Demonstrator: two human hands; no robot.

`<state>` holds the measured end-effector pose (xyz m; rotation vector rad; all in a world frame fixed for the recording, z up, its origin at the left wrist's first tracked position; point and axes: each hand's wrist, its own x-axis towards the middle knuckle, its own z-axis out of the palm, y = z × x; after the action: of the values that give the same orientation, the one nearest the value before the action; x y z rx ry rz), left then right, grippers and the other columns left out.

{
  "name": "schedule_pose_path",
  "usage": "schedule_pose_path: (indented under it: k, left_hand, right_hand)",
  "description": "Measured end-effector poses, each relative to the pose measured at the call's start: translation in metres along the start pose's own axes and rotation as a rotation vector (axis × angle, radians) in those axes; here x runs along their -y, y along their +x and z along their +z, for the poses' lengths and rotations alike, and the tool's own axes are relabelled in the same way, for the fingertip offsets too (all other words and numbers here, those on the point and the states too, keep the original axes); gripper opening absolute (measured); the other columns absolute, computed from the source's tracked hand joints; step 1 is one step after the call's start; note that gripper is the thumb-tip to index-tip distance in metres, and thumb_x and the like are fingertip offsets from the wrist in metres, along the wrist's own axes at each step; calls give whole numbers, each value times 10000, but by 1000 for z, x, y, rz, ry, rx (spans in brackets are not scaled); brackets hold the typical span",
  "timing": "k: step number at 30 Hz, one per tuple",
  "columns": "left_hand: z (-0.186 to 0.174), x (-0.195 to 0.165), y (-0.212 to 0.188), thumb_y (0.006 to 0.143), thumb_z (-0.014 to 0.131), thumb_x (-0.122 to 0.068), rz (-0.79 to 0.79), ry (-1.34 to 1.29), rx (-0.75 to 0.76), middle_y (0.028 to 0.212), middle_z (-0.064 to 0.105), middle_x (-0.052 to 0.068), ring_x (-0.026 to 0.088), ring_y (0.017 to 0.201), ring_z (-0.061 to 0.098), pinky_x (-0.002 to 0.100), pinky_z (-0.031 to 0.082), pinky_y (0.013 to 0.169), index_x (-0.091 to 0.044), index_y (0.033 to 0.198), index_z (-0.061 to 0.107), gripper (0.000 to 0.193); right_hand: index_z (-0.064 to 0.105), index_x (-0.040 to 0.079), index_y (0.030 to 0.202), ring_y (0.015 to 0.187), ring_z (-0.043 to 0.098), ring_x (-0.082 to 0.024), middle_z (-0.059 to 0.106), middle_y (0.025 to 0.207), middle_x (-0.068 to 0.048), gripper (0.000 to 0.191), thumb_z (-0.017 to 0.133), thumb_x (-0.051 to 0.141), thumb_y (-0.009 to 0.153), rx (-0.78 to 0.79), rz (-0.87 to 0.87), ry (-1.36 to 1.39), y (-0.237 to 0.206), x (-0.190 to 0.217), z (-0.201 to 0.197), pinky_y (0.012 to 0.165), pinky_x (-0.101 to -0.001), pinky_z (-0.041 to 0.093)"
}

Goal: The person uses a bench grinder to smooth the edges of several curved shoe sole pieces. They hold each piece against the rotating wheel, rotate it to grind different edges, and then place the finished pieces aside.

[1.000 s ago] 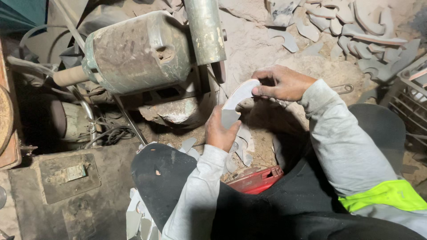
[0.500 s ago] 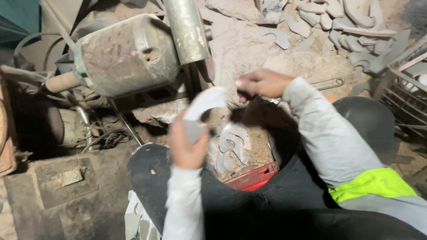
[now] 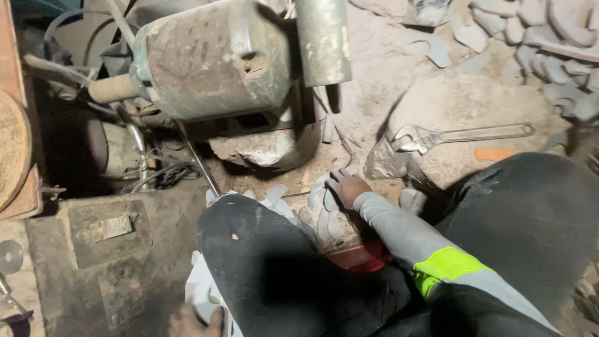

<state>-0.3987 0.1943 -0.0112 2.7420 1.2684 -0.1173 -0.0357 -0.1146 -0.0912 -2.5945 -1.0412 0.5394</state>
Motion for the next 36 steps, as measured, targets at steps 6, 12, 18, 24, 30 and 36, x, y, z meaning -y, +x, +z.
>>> schedule_pose_path:
  k: [6, 12, 18, 24, 30, 36]
  left_hand:
    - [-22, -1, 19, 756, 846, -437, 28, -91, 248, 1167, 701, 244, 361, 1091, 702, 468, 540, 980, -87, 1265, 700, 635]
    - [-123, -158, 51, 955, 709, -189, 335, -578, -299, 1159, 703, 183, 283, 1037, 702, 369, 554, 921, -31, 1280, 683, 363]
    - [-115, -319, 62, 917, 706, -280, 799, -662, 84, 1216, 707, 168, 301, 1086, 701, 391, 560, 923, -46, 1272, 679, 426]
    - [-45, -417, 63, 933, 746, -449, 975, -283, 353, 1323, 589, 281, 412, 1185, 598, 464, 474, 992, 43, 1370, 534, 692]
    - [0, -459, 49, 923, 644, -455, 494, -1200, 1127, 1190, 696, 144, 222, 991, 708, 366, 581, 799, -24, 1378, 503, 642]
    - [21, -474, 49, 1041, 585, -346, 584, -1423, 1076, 1056, 740, 128, 196, 908, 726, 324, 620, 742, 40, 1162, 681, 415]
  right_hand:
    - [674, 181, 1193, 1288, 485, -350, 601, 1298, -130, 312, 512, 243, 933, -55, -147, -287, 0, 14, -6, 1052, -553, 433]
    - [686, 149, 1140, 1123, 655, -364, 729, 1137, -165, 245, 537, 204, 954, 131, 42, 89, 12, 6, -35, 1025, -475, 486]
    - [542, 23, 1265, 1121, 624, -475, 669, 1142, -302, 409, 627, 275, 954, -122, 347, 445, 40, -36, -104, 955, -502, 497]
    - [648, 35, 1147, 904, 703, -273, 743, 1009, -180, 403, 698, 322, 868, 32, 183, 490, 35, -82, -205, 812, -416, 547]
    - [662, 44, 1136, 752, 632, -179, 713, 823, -96, 342, 590, 344, 990, -170, 120, 636, 2, -63, -241, 706, -369, 507]
    - [657, 21, 1123, 739, 623, -181, 688, 791, -115, 341, 592, 328, 989, -266, 10, 620, 14, -55, -235, 701, -366, 508]
